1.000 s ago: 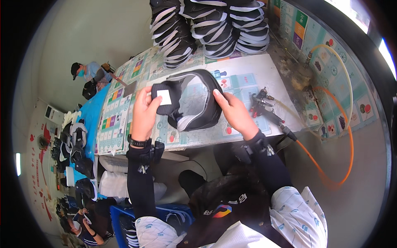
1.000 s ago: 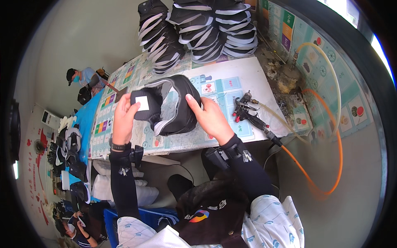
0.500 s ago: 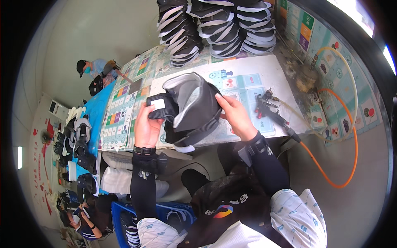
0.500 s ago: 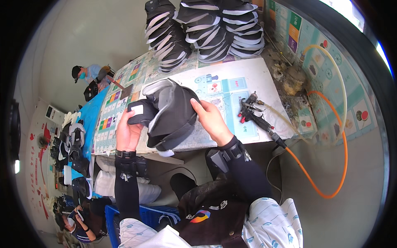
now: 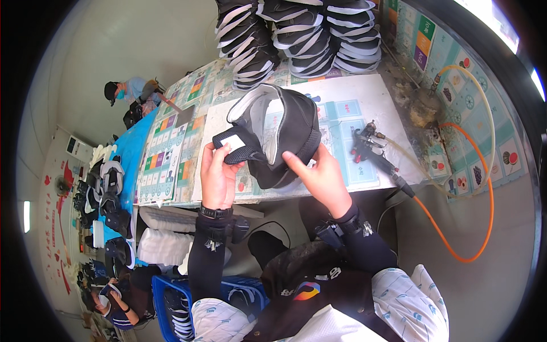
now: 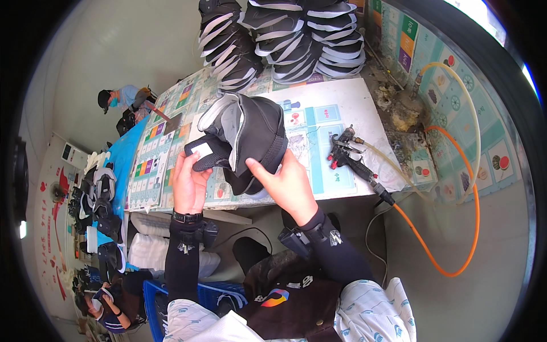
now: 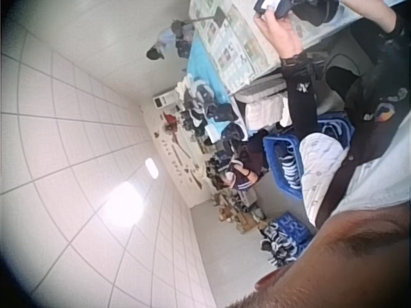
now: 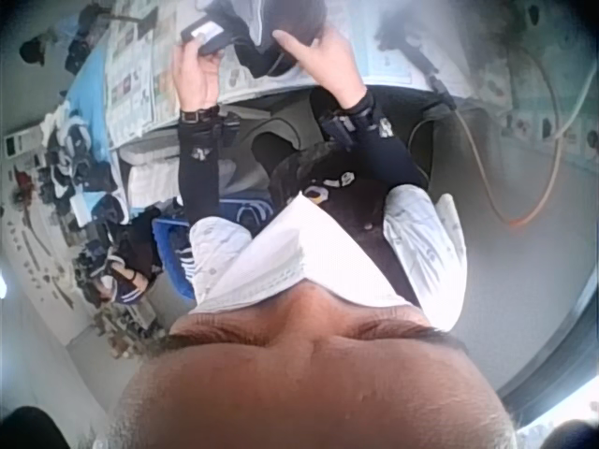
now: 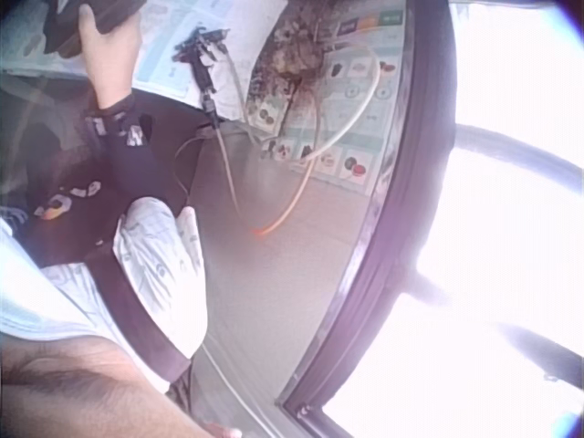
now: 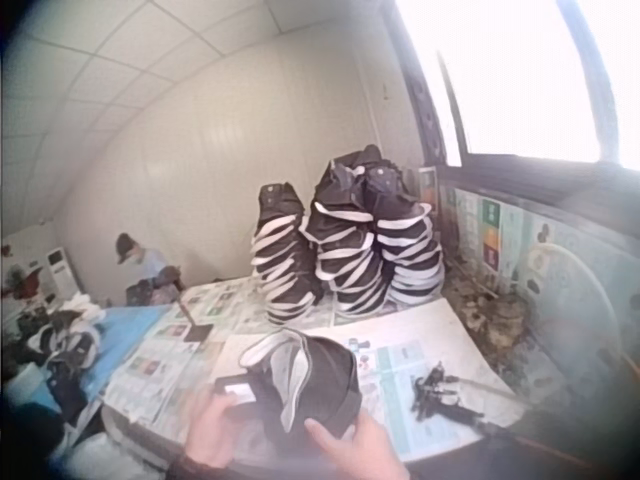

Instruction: Assembling and finishing shoe uppers by applying adhesives or heat treatment using a handheld tool in a factory setting.

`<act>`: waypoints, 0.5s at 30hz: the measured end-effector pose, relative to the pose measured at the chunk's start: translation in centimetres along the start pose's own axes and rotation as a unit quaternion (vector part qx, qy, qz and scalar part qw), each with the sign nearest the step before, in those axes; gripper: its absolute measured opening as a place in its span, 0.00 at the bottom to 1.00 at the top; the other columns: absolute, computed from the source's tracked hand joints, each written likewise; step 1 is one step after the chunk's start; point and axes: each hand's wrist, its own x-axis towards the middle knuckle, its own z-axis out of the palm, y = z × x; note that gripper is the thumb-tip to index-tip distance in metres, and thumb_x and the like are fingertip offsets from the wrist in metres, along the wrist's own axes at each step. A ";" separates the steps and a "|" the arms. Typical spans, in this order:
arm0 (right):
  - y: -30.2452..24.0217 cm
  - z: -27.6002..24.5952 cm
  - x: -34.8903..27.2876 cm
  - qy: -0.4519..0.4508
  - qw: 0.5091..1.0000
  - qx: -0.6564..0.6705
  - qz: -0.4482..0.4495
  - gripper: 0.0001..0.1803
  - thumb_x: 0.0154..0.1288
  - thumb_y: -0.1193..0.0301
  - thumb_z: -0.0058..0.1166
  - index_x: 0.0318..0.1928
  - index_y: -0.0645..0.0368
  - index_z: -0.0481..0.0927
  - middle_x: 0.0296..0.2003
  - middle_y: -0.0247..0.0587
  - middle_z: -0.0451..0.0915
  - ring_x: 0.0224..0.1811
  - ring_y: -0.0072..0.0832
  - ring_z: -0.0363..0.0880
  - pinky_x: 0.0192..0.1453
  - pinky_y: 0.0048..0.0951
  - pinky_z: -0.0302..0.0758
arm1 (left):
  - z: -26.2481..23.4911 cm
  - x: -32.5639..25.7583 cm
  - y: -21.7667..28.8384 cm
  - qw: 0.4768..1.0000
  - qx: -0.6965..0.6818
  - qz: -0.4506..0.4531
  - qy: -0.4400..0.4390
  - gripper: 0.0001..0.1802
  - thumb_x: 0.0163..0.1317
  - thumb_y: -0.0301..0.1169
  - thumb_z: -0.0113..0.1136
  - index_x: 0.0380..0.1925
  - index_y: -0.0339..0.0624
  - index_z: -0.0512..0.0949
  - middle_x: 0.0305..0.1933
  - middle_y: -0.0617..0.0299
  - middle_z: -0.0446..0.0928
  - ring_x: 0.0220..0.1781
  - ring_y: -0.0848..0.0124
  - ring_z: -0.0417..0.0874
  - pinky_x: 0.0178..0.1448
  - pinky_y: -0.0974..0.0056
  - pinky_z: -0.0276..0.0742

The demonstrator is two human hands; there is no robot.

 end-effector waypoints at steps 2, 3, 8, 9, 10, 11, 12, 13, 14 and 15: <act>0.9 -1.0 0.2 -0.026 0.999 -0.029 0.004 0.27 0.65 0.58 0.69 0.54 0.69 0.82 0.49 0.57 0.89 0.51 0.47 0.89 0.57 0.39 0.81 | -0.1 0.3 -0.1 1.000 -0.007 0.002 0.001 0.12 0.75 0.31 0.58 0.54 0.44 0.74 0.50 0.59 0.83 0.47 0.70 0.86 0.47 0.63 0.83; 0.7 -1.6 0.4 -0.057 0.997 -0.056 0.006 0.25 0.64 0.62 0.69 0.54 0.68 0.82 0.50 0.56 0.89 0.49 0.48 0.89 0.56 0.39 0.81 | -0.4 0.5 0.1 1.000 -0.014 0.006 0.006 0.11 0.75 0.31 0.58 0.54 0.44 0.74 0.50 0.60 0.83 0.46 0.70 0.86 0.47 0.64 0.83; 3.6 -5.6 1.7 -0.191 0.981 -0.013 0.031 0.30 0.73 0.72 0.57 0.74 0.66 0.73 0.65 0.47 0.82 0.54 0.27 0.84 0.60 0.29 0.79 | -2.0 2.0 2.2 0.999 -0.007 0.005 -0.045 0.12 0.75 0.30 0.56 0.56 0.45 0.74 0.50 0.63 0.83 0.46 0.73 0.86 0.47 0.65 0.82; 3.1 -5.8 1.7 -0.191 0.981 -0.013 0.032 0.30 0.73 0.72 0.57 0.74 0.66 0.73 0.65 0.47 0.82 0.54 0.27 0.84 0.60 0.29 0.79 | -1.6 2.0 2.9 0.999 0.003 0.011 -0.039 0.12 0.76 0.30 0.55 0.57 0.45 0.74 0.50 0.63 0.83 0.46 0.74 0.86 0.46 0.65 0.82; 2.1 -6.1 1.6 -0.174 0.981 0.056 0.072 0.33 0.74 0.68 0.60 0.75 0.68 0.70 0.68 0.49 0.79 0.61 0.30 0.81 0.64 0.31 0.77 | -1.9 2.1 3.0 0.999 0.004 0.010 -0.039 0.12 0.76 0.30 0.55 0.57 0.45 0.74 0.50 0.63 0.83 0.46 0.74 0.86 0.46 0.65 0.82; 1.7 -6.3 1.5 -0.154 0.974 0.125 0.111 0.36 0.75 0.64 0.62 0.76 0.70 0.68 0.71 0.52 0.76 0.69 0.33 0.78 0.69 0.34 0.75 | -2.4 2.3 3.2 0.999 0.023 0.017 -0.043 0.13 0.76 0.30 0.55 0.57 0.45 0.74 0.50 0.63 0.83 0.46 0.74 0.86 0.47 0.64 0.82; 2.9 -5.3 1.0 -0.151 0.984 0.081 0.046 0.42 0.73 0.58 0.67 0.76 0.72 0.66 0.72 0.54 0.75 0.74 0.37 0.73 0.71 0.38 0.74 | -2.5 2.2 3.5 0.998 0.043 0.025 -0.048 0.13 0.76 0.30 0.55 0.58 0.44 0.74 0.50 0.63 0.83 0.46 0.74 0.86 0.47 0.64 0.82; 1.8 -3.7 0.0 -0.138 0.988 0.051 0.049 0.43 0.72 0.58 0.69 0.75 0.74 0.67 0.71 0.54 0.75 0.72 0.35 0.75 0.72 0.38 0.74 | -2.8 2.0 3.5 0.998 0.046 0.024 -0.046 0.13 0.76 0.30 0.55 0.58 0.44 0.74 0.50 0.63 0.83 0.46 0.74 0.86 0.47 0.64 0.82; 0.8 -2.3 -0.4 -0.164 0.985 0.040 0.038 0.42 0.71 0.58 0.70 0.74 0.73 0.68 0.71 0.52 0.75 0.71 0.34 0.75 0.71 0.37 0.74 | -3.2 1.8 3.4 0.997 0.051 0.022 -0.049 0.14 0.76 0.30 0.55 0.58 0.44 0.74 0.50 0.63 0.83 0.46 0.74 0.86 0.47 0.64 0.82; 0.2 -1.2 -0.6 -0.186 0.982 0.026 0.027 0.42 0.70 0.59 0.71 0.73 0.73 0.68 0.71 0.51 0.75 0.71 0.32 0.75 0.71 0.37 0.74 | -3.4 1.8 3.0 0.997 0.053 0.020 -0.056 0.14 0.76 0.30 0.55 0.59 0.44 0.73 0.50 0.63 0.83 0.46 0.73 0.86 0.48 0.64 0.82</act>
